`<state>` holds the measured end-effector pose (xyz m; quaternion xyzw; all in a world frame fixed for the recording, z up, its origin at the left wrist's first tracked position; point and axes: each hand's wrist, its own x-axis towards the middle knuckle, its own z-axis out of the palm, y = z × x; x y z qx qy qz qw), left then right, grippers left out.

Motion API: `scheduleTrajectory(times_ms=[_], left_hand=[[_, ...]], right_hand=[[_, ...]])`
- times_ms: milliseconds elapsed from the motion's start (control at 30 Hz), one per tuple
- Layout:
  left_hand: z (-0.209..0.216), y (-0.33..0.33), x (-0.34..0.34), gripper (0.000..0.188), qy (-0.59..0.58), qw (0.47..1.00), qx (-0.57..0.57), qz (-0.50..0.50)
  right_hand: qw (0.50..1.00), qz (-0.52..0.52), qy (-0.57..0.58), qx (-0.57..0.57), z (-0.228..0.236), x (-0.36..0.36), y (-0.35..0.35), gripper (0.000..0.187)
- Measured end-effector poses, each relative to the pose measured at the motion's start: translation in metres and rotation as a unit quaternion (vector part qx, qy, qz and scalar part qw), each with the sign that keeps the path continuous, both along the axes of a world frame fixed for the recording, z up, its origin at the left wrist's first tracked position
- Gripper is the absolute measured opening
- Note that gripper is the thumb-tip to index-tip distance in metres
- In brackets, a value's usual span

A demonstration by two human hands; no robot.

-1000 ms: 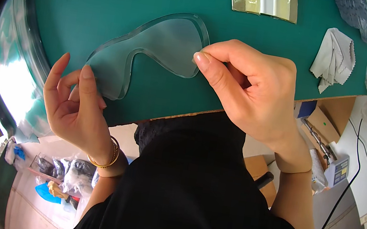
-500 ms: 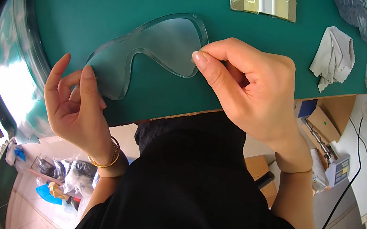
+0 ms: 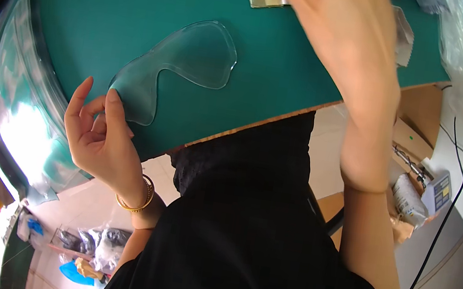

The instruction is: Wiping plastic lenses with a cloth and placing them into individual plastic bags.

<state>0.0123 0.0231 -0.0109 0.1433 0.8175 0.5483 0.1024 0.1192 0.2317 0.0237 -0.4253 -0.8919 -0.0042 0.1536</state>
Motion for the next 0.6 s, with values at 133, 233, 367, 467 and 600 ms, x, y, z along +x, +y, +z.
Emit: scheduleTrajectory(times_ms=[133,233,367,467,600], left_hand=[[0.003,0.001,-0.001,0.035,0.005,1.0,0.001,-0.02],[0.004,0.003,0.001,0.034,-0.003,1.0,0.011,-0.019],[0.001,-0.004,-0.001,0.033,0.015,1.0,-0.017,-0.016],[0.005,-0.002,0.0,0.032,0.013,1.0,-0.02,-0.009],[0.005,-0.002,0.0,0.032,0.03,0.999,-0.036,-0.027]], right_hand=[[0.94,0.021,0.184,-0.286,0.003,-0.01,0.02,0.053],[0.915,0.003,0.213,-0.344,0.028,-0.007,-0.001,0.051],[0.966,0.172,0.112,-0.157,0.005,-0.003,-0.058,0.034],[0.966,0.151,0.044,-0.207,0.018,-0.004,-0.06,0.041],[0.983,0.112,0.019,-0.145,0.021,0.012,-0.048,0.041]])
